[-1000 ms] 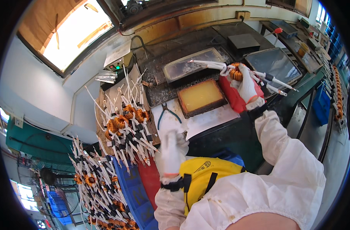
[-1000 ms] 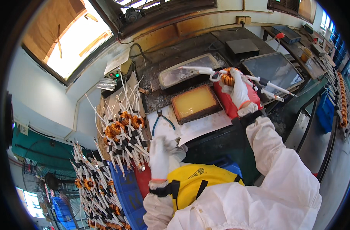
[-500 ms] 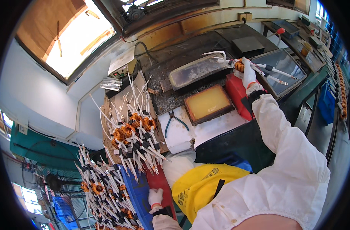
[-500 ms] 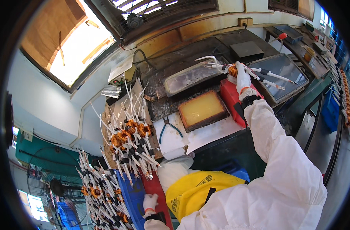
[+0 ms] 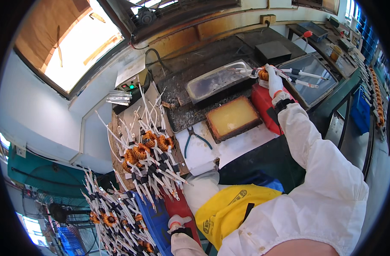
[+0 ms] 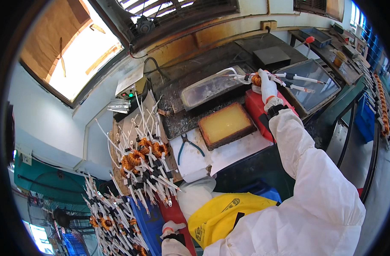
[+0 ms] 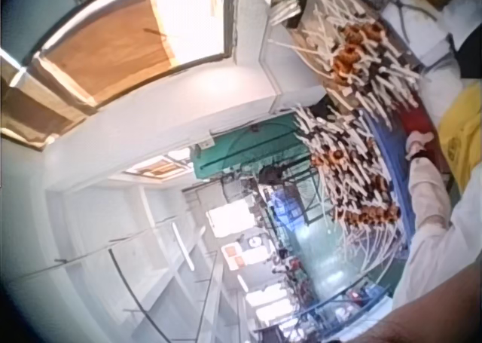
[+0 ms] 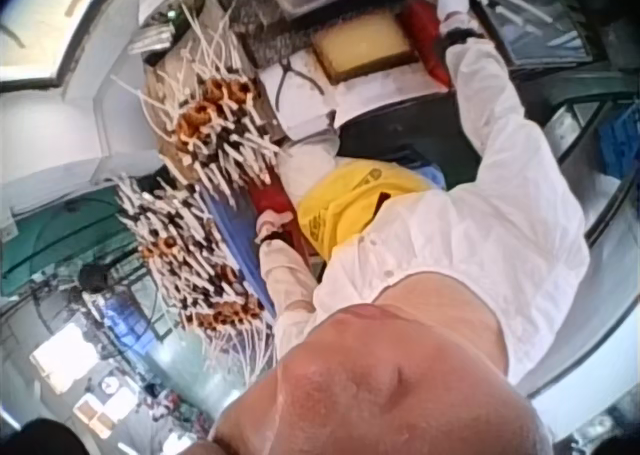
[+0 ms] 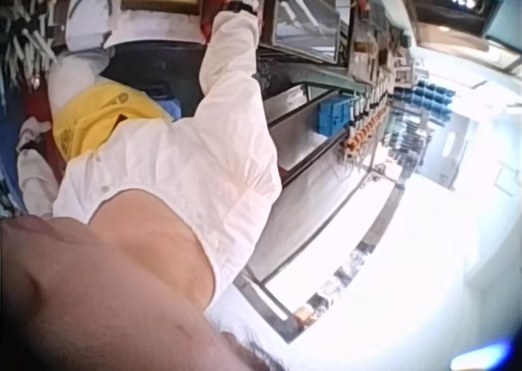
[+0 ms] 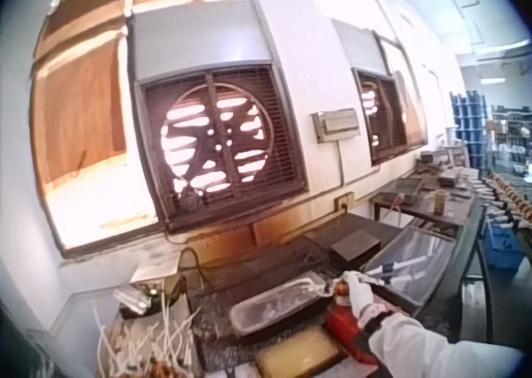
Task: Soldering wire leads of electrical components by dipping them into a solder bath and cleaning them on a sponge.
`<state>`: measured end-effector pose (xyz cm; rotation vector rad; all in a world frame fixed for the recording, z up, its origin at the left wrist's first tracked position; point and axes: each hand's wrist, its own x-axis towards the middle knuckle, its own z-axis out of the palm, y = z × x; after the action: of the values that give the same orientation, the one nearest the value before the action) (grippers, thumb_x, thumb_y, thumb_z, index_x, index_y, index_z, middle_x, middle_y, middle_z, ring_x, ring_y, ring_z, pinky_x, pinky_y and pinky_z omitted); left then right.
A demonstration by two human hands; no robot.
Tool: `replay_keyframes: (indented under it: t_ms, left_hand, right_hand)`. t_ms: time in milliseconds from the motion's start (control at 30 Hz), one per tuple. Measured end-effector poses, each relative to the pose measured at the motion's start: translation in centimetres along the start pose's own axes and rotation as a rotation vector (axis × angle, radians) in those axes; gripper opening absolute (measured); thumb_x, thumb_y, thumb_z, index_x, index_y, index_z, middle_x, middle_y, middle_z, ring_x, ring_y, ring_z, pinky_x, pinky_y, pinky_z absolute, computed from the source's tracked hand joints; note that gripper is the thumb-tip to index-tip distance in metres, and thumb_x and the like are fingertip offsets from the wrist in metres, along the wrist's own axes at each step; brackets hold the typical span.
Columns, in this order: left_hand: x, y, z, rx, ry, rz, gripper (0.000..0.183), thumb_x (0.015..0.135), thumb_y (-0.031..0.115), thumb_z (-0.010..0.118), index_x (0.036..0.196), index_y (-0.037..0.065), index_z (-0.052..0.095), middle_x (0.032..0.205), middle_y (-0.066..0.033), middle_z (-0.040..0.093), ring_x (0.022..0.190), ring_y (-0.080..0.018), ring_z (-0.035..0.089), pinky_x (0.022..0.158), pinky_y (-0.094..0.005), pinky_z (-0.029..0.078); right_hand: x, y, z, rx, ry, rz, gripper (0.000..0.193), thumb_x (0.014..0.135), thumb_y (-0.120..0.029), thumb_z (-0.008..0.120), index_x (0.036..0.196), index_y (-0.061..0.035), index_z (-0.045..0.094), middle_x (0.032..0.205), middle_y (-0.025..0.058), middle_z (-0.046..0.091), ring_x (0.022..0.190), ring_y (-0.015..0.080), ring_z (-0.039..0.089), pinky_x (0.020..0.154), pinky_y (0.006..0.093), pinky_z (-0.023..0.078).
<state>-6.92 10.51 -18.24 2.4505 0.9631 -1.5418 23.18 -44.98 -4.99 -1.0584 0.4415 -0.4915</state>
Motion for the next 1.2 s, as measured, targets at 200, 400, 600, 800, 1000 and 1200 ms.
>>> replay_keyframes:
  t_ms: [200, 400, 600, 800, 1000, 1200]
  left_hand:
    - [0.2, -0.2, -0.1, -0.071, -0.049, 0.043, 0.059, 0.063, 0.056, 0.075, 0.085, 0.001, 0.068, 0.078, -0.0104, 0.067, 0.080, -0.0283, 0.065, 0.080, -0.0494, 0.044]
    - [0.9, -0.6, 1.0, -0.014, 0.049, 0.021, 0.055, 0.062, 0.054, 0.075, 0.074, 0.001, 0.068, 0.067, -0.0110, 0.066, 0.063, -0.0245, 0.065, 0.065, -0.0366, 0.049]
    - [0.9, -0.3, 0.6, -0.011, 0.035, -0.012, 0.063, 0.063, 0.057, 0.074, 0.095, 0.003, 0.068, 0.090, -0.0115, 0.068, 0.094, -0.0298, 0.063, 0.089, -0.0509, 0.041]
    - [-0.8, -0.2, 0.0, -0.033, 0.027, 0.054, 0.056, 0.063, 0.054, 0.075, 0.080, 0.001, 0.069, 0.075, -0.0108, 0.068, 0.073, -0.0260, 0.066, 0.072, -0.0405, 0.048]
    - [0.3, -0.5, 0.2, -0.034, -0.004, 0.060, 0.056, 0.063, 0.054, 0.075, 0.078, 0.000, 0.068, 0.073, -0.0111, 0.067, 0.071, -0.0257, 0.066, 0.070, -0.0392, 0.049]
    - [0.7, 0.0, 0.5, -0.023, -0.146, -0.211, 0.057, 0.063, 0.055, 0.075, 0.079, 0.001, 0.068, 0.075, -0.0117, 0.068, 0.073, -0.0262, 0.066, 0.071, -0.0388, 0.049]
  right_hand:
    - [0.3, 0.3, 0.1, -0.049, 0.046, -0.008, 0.030, 0.084, -0.036, 0.061, 0.088, -0.0069, 0.057, 0.066, 0.0055, 0.056, 0.039, 0.0114, 0.048, 0.036, 0.0217, 0.041]
    - [1.0, 0.9, -0.2, -0.091, 0.057, 0.026, 0.034, 0.082, -0.039, 0.062, 0.092, -0.0073, 0.058, 0.071, 0.0072, 0.059, 0.042, 0.0132, 0.053, 0.041, 0.0234, 0.048]
    - [1.3, 0.7, -0.8, -0.112, 0.082, 0.035, 0.036, 0.081, -0.041, 0.063, 0.094, -0.0080, 0.058, 0.074, 0.0079, 0.061, 0.046, 0.0142, 0.056, 0.046, 0.0255, 0.053]
    - [0.5, 0.3, 0.2, -0.132, 0.096, 0.015, 0.037, 0.081, -0.043, 0.063, 0.094, -0.0082, 0.058, 0.073, 0.0070, 0.060, 0.045, 0.0136, 0.055, 0.046, 0.0255, 0.053]
    - [0.5, 0.1, 0.4, -0.157, 0.078, 0.014, 0.038, 0.082, -0.044, 0.061, 0.090, -0.0078, 0.059, 0.067, 0.0051, 0.058, 0.042, 0.0121, 0.053, 0.044, 0.0251, 0.051]
    - [0.6, 0.1, 0.6, -0.188, 0.067, 0.017, 0.038, 0.081, -0.044, 0.062, 0.087, -0.0065, 0.059, 0.065, 0.0051, 0.057, 0.040, 0.0115, 0.050, 0.040, 0.0242, 0.047]
